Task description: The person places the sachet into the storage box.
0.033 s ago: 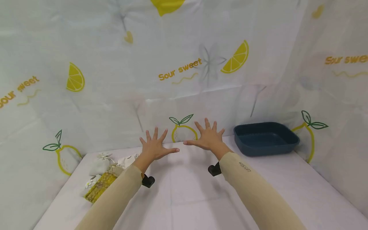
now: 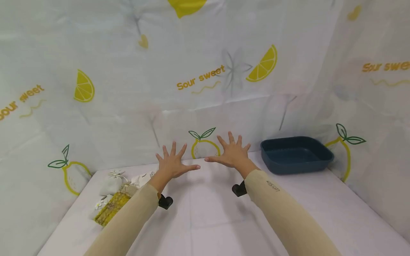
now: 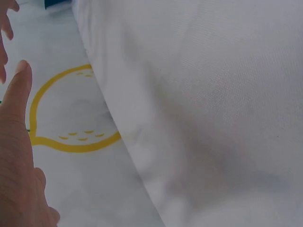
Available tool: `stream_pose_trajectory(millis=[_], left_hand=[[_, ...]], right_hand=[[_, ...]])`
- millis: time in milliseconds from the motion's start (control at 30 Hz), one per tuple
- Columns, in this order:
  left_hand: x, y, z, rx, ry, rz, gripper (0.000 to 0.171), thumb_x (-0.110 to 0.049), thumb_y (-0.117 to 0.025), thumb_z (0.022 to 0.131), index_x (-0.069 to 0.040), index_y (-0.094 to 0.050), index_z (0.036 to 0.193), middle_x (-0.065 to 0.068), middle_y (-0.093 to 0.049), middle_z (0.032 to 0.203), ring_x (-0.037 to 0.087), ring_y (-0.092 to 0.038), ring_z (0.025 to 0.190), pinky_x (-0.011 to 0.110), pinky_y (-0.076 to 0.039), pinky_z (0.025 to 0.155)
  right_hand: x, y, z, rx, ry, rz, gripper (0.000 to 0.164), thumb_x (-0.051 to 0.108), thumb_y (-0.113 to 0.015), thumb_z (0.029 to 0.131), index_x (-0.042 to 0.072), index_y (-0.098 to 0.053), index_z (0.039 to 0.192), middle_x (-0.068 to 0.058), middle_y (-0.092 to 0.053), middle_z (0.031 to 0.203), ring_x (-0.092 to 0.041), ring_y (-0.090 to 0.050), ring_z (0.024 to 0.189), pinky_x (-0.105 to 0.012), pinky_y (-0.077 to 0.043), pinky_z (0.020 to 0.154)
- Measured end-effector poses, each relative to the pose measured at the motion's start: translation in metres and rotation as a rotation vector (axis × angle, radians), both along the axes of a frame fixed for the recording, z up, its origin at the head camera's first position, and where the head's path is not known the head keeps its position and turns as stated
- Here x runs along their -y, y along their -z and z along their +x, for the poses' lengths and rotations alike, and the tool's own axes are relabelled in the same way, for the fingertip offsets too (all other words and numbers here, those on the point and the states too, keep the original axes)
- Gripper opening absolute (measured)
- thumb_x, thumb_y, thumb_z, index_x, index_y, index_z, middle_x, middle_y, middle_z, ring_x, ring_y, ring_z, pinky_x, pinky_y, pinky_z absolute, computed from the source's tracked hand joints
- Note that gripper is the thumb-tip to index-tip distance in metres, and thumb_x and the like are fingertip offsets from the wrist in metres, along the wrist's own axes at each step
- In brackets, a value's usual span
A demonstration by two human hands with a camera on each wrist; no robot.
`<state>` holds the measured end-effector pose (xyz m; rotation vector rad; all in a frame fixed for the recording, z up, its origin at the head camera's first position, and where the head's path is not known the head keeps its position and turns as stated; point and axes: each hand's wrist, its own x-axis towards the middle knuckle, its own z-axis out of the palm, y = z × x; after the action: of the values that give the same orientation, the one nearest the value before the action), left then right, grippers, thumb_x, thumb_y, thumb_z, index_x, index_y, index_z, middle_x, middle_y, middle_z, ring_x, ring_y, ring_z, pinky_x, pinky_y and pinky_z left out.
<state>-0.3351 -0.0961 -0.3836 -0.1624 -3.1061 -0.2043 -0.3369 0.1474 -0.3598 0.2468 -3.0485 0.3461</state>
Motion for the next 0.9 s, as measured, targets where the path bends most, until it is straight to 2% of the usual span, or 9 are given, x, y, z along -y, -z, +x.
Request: stream_pose_trajectory(millis=[267, 567, 767, 900], left_hand=[[-0.002, 0.004, -0.006, 0.008, -0.003, 0.010, 0.114, -0.095, -0.049, 0.072, -0.040, -0.004, 0.162, 0.012, 0.008, 0.172, 0.053, 0.008, 0.154, 0.078, -0.004, 0.117], [0.002, 0.008, -0.003, 0.000, -0.007, 0.032, 0.113, -0.093, -0.050, 0.074, -0.039, -0.007, 0.163, 0.013, 0.006, 0.172, 0.053, 0.006, 0.154, 0.077, -0.005, 0.118], [0.002, 0.019, 0.001, 0.004, -0.017, 0.059, 0.114, -0.093, -0.052, 0.072, -0.037, -0.011, 0.163, 0.013, 0.006, 0.172, 0.053, 0.005, 0.154, 0.077, -0.005, 0.118], [-0.005, 0.023, 0.002, 0.020, -0.006, 0.079, 0.113, -0.092, -0.052, 0.073, -0.038, -0.012, 0.163, 0.012, 0.002, 0.172, 0.051, 0.003, 0.155, 0.077, -0.007, 0.118]], right_hand=[[-0.001, 0.001, -0.002, 0.001, -0.017, -0.014, 0.113, 0.086, -0.057, 0.076, 0.027, -0.018, 0.164, -0.023, -0.006, 0.170, -0.061, -0.004, 0.151, -0.087, -0.013, 0.107], [-0.002, 0.008, -0.005, -0.022, -0.020, -0.028, 0.115, 0.088, -0.055, 0.074, 0.027, -0.018, 0.164, -0.022, -0.007, 0.170, -0.061, -0.006, 0.151, -0.086, -0.014, 0.107], [-0.012, 0.017, 0.000, -0.030, -0.017, -0.066, 0.114, 0.089, -0.054, 0.075, 0.026, -0.020, 0.163, -0.023, -0.008, 0.169, -0.061, -0.006, 0.151, -0.085, -0.015, 0.108], [-0.027, 0.022, 0.006, -0.084, -0.009, -0.085, 0.110, 0.085, -0.055, 0.079, 0.022, -0.021, 0.163, -0.025, -0.012, 0.168, -0.059, -0.010, 0.151, -0.085, -0.015, 0.109]])
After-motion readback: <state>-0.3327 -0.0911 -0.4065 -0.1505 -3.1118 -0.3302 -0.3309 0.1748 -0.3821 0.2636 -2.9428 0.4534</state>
